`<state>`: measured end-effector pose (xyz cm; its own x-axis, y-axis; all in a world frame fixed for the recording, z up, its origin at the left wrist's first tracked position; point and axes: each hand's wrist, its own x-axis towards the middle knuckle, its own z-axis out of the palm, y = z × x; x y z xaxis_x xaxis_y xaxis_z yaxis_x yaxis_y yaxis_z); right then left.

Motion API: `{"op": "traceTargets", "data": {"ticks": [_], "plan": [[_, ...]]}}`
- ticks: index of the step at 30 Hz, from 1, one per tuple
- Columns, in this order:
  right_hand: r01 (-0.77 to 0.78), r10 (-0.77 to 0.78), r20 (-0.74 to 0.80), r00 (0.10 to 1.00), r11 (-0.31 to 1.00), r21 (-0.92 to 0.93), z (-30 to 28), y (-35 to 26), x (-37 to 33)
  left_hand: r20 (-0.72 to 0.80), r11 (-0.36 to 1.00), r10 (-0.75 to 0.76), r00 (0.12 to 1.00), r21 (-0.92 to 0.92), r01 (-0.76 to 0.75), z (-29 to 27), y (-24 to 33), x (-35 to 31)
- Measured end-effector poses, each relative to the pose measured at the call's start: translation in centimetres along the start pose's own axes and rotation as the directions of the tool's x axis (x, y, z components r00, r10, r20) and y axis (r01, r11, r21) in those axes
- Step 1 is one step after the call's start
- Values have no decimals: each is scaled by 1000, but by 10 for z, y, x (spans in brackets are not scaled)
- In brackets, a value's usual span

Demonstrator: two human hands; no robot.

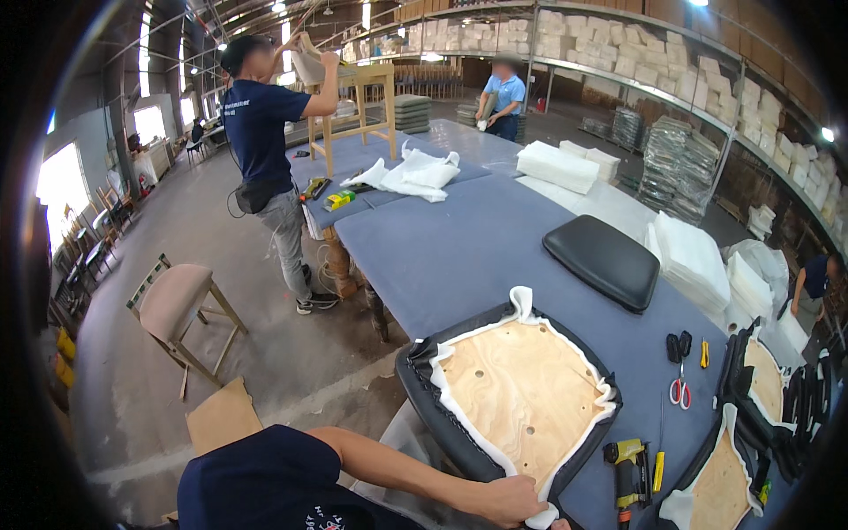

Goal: The person staples fabric onto the underside of chair seat frames using a staple gun. They repeatedly pull the fabric taut, fire staples along the edges, and trim excess material with a knife. The person works on multiple seat frames at a table in a workshop.

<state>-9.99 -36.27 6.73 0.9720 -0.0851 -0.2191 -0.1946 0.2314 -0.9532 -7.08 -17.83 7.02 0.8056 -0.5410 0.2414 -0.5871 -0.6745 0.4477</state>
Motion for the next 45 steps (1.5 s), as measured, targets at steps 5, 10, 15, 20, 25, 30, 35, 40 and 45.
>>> {"op": "traceTargets", "data": {"ticks": [5,10,15,20,25,30,35,40,45], "plan": [[-12,12,10,1000,1000,16,14,-13,-7,181,990,-60,982,-115,82,-12,-6,1],[51,-51,60,997,999,1,22,-12,-6,-90,956,-48,995,-294,20,-27,-6,-16],[143,-315,283,906,857,495,-10,1,6,-270,897,-101,957,-441,-29,-43,7,-20],[367,-482,48,875,725,583,8,2,29,-516,963,-136,846,-269,-9,-163,19,-54],[374,-489,77,869,749,547,40,4,23,-631,573,-627,457,-771,-278,-218,9,-98],[284,-460,113,881,705,650,83,14,25,-663,579,-638,393,-749,-323,-240,-4,-83],[207,-493,390,778,787,581,131,20,13,-571,462,-686,451,-821,-336,-239,-5,-93],[-186,-234,455,859,685,704,155,-8,16,-482,539,-651,586,-838,-89,-196,25,-52],[-277,-209,508,835,638,718,112,51,54,-400,736,-394,827,-676,23,-118,8,-42]]}}
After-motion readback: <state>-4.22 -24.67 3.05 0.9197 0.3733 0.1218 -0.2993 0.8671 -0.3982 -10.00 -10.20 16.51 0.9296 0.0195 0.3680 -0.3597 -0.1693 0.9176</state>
